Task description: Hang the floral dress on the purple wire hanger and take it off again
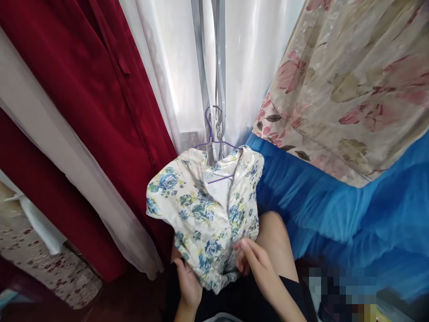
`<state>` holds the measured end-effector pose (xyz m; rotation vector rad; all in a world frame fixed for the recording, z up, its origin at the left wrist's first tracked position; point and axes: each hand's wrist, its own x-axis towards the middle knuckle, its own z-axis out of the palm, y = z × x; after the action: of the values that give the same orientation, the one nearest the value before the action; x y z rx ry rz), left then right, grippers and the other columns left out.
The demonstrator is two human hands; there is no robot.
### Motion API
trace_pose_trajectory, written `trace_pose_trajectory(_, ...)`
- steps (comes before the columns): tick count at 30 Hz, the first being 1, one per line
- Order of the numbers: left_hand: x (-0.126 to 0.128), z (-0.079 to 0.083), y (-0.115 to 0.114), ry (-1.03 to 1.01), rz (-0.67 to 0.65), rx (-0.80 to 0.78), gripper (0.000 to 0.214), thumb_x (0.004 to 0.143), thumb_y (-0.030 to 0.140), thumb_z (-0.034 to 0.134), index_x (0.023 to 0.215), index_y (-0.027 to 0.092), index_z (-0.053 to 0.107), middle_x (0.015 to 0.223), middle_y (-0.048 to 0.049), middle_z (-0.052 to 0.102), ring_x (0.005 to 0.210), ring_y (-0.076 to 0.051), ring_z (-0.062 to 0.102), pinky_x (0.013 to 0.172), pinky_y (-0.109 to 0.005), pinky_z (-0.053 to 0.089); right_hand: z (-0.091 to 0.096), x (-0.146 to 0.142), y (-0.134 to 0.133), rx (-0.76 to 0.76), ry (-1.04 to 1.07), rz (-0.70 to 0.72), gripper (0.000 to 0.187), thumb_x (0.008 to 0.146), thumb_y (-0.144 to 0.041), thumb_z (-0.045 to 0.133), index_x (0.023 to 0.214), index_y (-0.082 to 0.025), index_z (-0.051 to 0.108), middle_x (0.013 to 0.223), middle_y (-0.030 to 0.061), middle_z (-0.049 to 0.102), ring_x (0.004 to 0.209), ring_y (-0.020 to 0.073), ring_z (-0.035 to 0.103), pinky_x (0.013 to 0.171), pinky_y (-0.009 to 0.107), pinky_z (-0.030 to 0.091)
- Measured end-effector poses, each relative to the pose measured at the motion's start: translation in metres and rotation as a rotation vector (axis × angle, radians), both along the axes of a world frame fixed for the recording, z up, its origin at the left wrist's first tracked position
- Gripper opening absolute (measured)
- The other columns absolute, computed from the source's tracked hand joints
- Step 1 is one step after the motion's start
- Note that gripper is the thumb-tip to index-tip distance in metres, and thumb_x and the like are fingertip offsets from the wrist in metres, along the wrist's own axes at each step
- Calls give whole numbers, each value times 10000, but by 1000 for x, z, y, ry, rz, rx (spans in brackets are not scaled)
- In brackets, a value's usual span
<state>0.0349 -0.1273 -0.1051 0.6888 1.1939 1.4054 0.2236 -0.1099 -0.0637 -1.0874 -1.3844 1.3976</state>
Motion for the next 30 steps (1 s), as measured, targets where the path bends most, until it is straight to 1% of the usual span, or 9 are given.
trace_pose_trajectory(2, 0, -4, -8, 55, 106, 39, 779, 672, 792, 714, 1350, 417, 642, 1368, -74, 668, 1400, -369, 496, 1113, -485, 464, 4, -15, 16, 1, -57, -71, 470, 1004, -650, 397, 948, -223, 586, 732, 0, 624, 614, 188, 570, 568, 280, 414)
trace_pose_trajectory(4, 5, -3, -9, 105, 179, 94, 858, 641, 649, 823, 1392, 283, 631, 1305, -124, 701, 1335, -401, 559, 1111, -502, 467, 9, -26, 32, 52, -165, -136, 415, 990, -631, 454, 924, -234, 557, 759, -5, 620, 664, 195, 579, 611, 284, 416)
trace_pose_trajectory(7, 15, -2, -7, 79, 173, 140, 710, 722, 490, 824, 1334, 170, 660, 1261, -149, 720, 1280, -372, 612, 1091, -470, 488, 12, -35, 51, 126, -210, -100, 388, 979, -569, 512, 794, -227, 514, 663, -26, 546, 638, 182, 534, 601, 277, 383)
trace_pose_trajectory(11, 11, -11, -7, 77, 105, 136, 583, 738, 437, 831, 1241, 170, 707, 1227, -129, 735, 1238, -347, 642, 1075, -449, 506, 6, -38, 56, 124, 4, -47, 378, 975, -507, 513, 727, -223, 482, 575, -59, 433, 517, 127, 393, 509, 252, 303)
trace_pose_trajectory(18, -45, -31, 12, 314, 665, 209, 440, 795, 464, 777, 1088, 144, 700, 1083, -119, 735, 1115, -323, 672, 1039, -469, 499, 1, -37, 29, -36, 82, -7, 423, 857, -418, 662, 549, -221, 449, 410, -49, 482, 376, 74, 316, 434, 237, 237)
trace_pose_trajectory(22, -42, -28, 13, 498, 904, 446, 488, 788, 317, 806, 1208, 196, 590, 1220, -94, 639, 1188, -267, 612, 1082, -447, 459, -1, -45, 22, -12, 93, 40, 393, 839, -372, 698, 537, -190, 525, 425, -6, 578, 383, 75, 409, 444, 218, 284)
trace_pose_trajectory(24, -25, -22, 10, 652, 771, 574, 428, 816, 225, 775, 1199, 211, 586, 1243, -93, 618, 1211, -249, 597, 1080, -414, 462, -4, -49, 22, 2, 109, 32, 383, 850, -397, 710, 569, -171, 580, 451, 7, 613, 390, 75, 445, 447, 208, 315)
trace_pose_trajectory(27, 4, -15, 11, 802, 311, 668, 282, 893, 177, 673, 1170, 206, 628, 1152, -98, 675, 1111, -235, 659, 987, -368, 529, -8, -52, 22, -26, 160, 16, 368, 852, -461, 733, 671, -148, 662, 498, 18, 655, 369, 64, 445, 408, 189, 321)
trace_pose_trajectory(30, 22, -8, 20, 794, 207, 661, 184, 930, 170, 619, 1109, 205, 646, 1039, -73, 710, 989, -204, 693, 890, -314, 557, -5, -50, 19, -64, 231, -23, 397, 821, -501, 768, 679, -144, 667, 510, 19, 658, 349, 61, 456, 372, 179, 325)
